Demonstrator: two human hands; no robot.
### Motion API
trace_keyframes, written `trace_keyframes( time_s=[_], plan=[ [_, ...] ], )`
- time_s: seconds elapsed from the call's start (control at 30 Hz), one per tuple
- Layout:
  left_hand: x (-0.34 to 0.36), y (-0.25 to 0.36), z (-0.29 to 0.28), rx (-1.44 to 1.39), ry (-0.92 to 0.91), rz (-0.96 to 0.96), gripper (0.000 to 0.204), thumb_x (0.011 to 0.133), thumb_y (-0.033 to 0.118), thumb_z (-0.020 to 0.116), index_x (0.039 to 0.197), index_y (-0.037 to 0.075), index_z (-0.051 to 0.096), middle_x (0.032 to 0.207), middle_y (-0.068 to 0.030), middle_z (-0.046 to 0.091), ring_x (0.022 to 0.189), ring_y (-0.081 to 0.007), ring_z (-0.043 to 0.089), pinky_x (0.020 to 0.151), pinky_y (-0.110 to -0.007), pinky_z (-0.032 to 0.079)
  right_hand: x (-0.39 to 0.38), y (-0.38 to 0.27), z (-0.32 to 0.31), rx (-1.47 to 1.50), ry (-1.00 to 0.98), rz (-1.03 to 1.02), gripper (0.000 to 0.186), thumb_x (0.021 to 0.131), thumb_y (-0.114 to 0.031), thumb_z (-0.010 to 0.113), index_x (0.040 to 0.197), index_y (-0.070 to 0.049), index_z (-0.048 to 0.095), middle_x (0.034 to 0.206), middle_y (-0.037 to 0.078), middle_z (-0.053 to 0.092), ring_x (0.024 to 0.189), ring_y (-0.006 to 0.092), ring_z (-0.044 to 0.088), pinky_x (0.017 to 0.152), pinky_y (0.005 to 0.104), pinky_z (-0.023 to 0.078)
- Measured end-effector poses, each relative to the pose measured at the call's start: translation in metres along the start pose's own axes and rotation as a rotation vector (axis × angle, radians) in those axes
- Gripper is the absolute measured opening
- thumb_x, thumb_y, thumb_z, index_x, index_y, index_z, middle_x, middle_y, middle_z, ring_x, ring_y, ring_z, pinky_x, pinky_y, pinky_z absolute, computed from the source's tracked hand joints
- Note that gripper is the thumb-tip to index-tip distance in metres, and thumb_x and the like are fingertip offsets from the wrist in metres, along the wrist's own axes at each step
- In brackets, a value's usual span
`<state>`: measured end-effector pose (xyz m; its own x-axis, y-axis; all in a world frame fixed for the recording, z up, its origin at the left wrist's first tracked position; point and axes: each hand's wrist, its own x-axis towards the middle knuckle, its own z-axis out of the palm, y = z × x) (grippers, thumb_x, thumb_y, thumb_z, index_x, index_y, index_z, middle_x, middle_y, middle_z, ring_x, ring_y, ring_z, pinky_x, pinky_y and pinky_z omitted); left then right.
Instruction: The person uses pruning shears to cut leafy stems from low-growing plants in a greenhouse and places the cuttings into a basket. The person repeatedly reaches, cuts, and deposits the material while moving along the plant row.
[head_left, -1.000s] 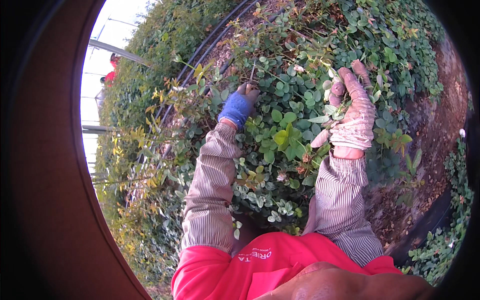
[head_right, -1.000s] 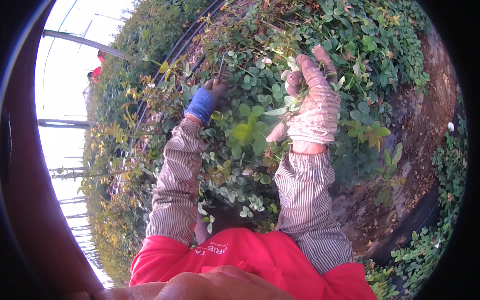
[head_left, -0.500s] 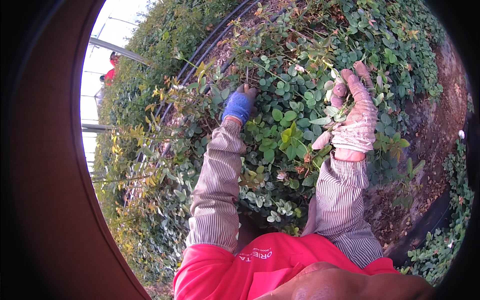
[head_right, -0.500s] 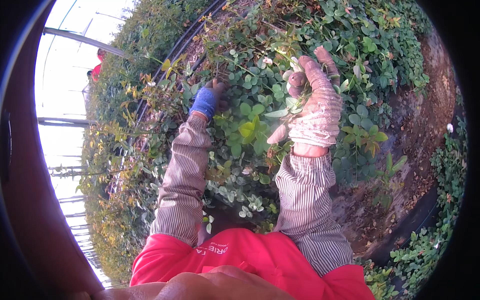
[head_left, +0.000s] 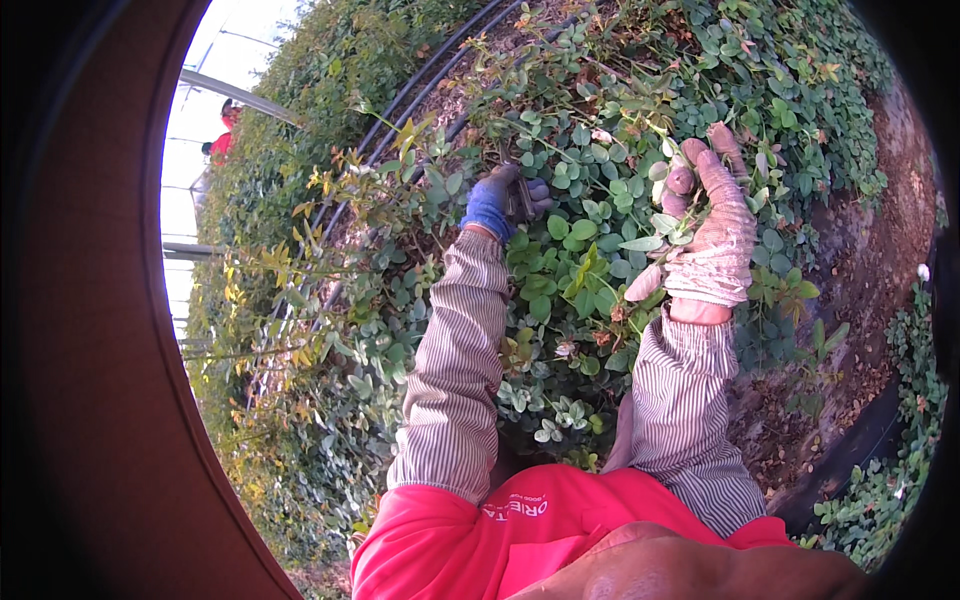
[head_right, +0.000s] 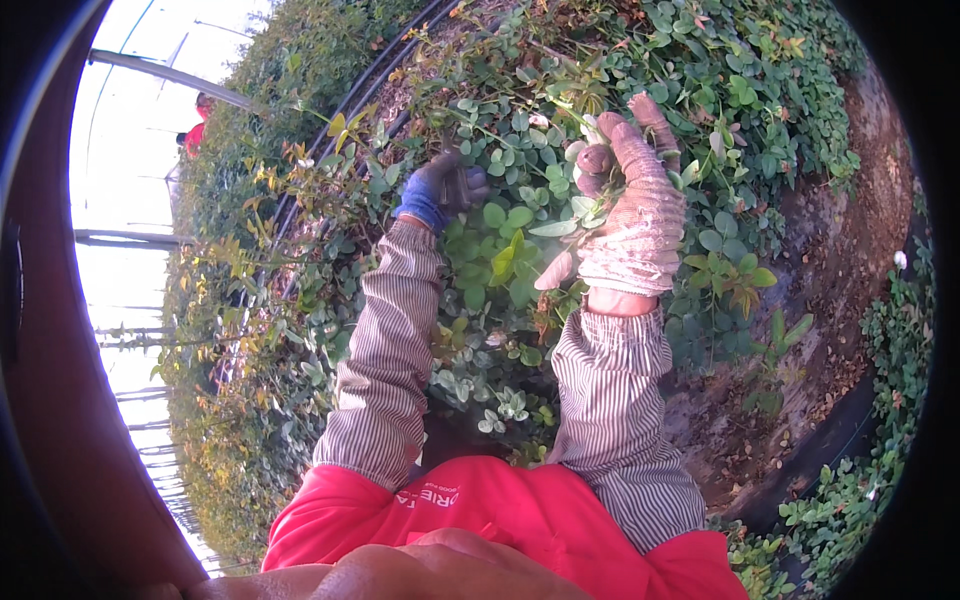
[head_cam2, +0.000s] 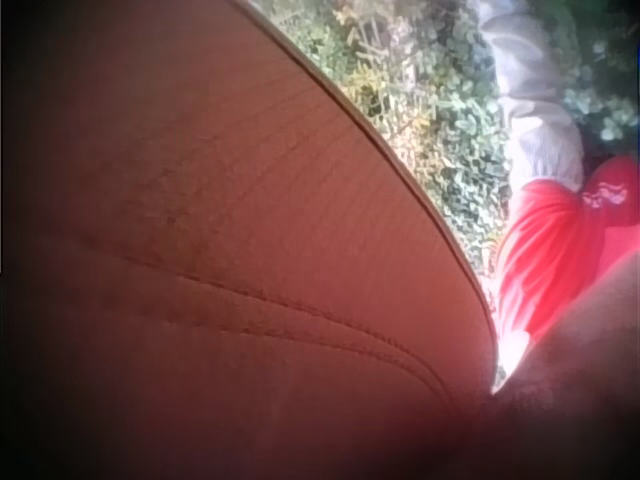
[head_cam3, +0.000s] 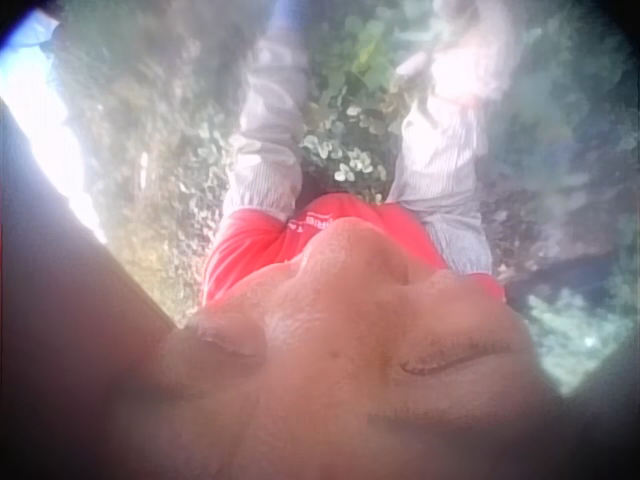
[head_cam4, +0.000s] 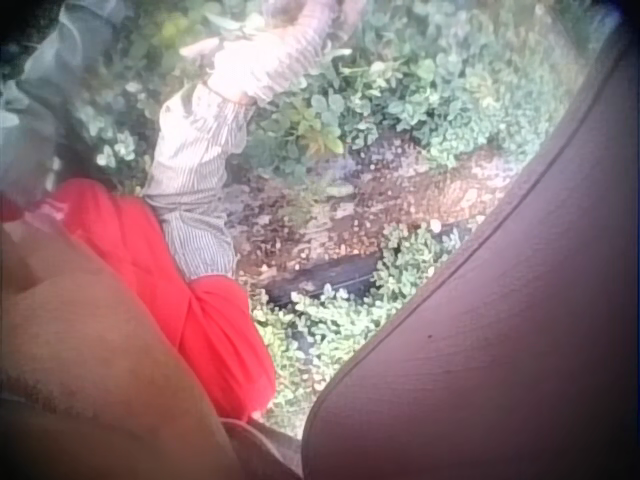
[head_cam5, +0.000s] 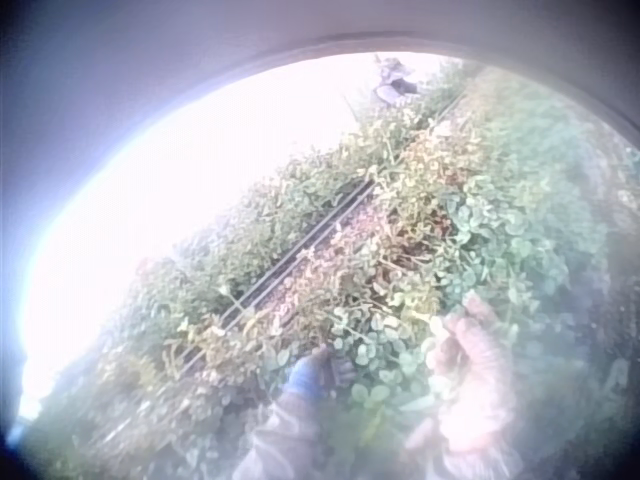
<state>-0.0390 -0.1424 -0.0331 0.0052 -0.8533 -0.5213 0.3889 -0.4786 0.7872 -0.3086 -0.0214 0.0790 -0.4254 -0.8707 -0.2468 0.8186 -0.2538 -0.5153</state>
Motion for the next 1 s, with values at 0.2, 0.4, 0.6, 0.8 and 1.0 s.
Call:
trace_keyframes(
  time_s=[0.2, 0.4, 0.6, 0.8, 1.0],
  plan=[
    [-0.055, -0.005, 0.024, 0.355, 0.033, 0.076, 0.029, 0.102, 0.029, 0.049, 0.115, 0.003, 0.048, 0.087, -0.0160, 0.063, 0.066, -0.0281, 0.067, 0.055, -0.044, 0.061, 0.001, -0.001, 0.000, 0.029, -0.005, 0.005, 0.034, 0.087, -0.004, 0.070, 0.121, -0.006, 0.062, 0.093, 0.007, 0.068, 0.067, 0.0113, 0.061, 0.059, 0.0228, 0.053],
    [-0.125, -0.006, 0.030, 1.287, -0.045, 0.458, 0.043, 0.096, 0.033, 0.058, 0.127, 0.003, 0.054, 0.090, -0.0208, 0.068, 0.083, -0.0322, 0.069, 0.074, -0.043, 0.054, 0.002, 0.001, 0.002, -0.001, 0.011, 0.013, 0.035, 0.089, -0.006, 0.069, 0.123, -0.007, 0.060, 0.092, 0.007, 0.068, 0.067, 0.0121, 0.062, 0.057, 0.0224, 0.051],
    [-0.084, 0.076, 0.055, 2.045, 0.384, 0.433, 0.041, 0.097, 0.034, 0.048, 0.126, 0.007, 0.059, 0.116, -0.0207, 0.067, 0.108, -0.0368, 0.065, 0.088, -0.049, 0.052, 0.003, 0.007, 0.000, 0.022, -0.042, 0.023, 0.034, 0.091, -0.011, 0.067, 0.124, -0.008, 0.058, 0.096, 0.008, 0.069, 0.066, 0.0114, 0.064, 0.058, 0.0227, 0.049],
    [-0.033, 0.110, 0.079, 2.480, 0.314, 0.160, 0.037, 0.089, 0.030, 0.057, 0.118, 0.010, 0.069, 0.122, -0.0157, 0.066, 0.112, -0.0345, 0.065, 0.094, -0.046, 0.052, 0.004, 0.004, -0.002, 0.006, -0.029, -0.005, 0.034, 0.092, -0.013, 0.067, 0.124, -0.010, 0.059, 0.098, 0.008, 0.069, 0.067, 0.0111, 0.064, 0.056, 0.0227, 0.049],
    [-0.010, 0.109, 0.064, 2.299, 0.315, 0.119, 0.036, 0.092, 0.024, 0.056, 0.122, 0.008, 0.067, 0.123, -0.0188, 0.065, 0.115, -0.0345, 0.063, 0.097, -0.046, 0.051, 0.004, -0.003, -0.003, 0.028, -0.015, 0.029, 0.037, 0.090, -0.011, 0.069, 0.125, -0.009, 0.058, 0.098, 0.007, 0.068, 0.067, 0.0117, 0.063, 0.059, 0.0243, 0.051]
  ],
)
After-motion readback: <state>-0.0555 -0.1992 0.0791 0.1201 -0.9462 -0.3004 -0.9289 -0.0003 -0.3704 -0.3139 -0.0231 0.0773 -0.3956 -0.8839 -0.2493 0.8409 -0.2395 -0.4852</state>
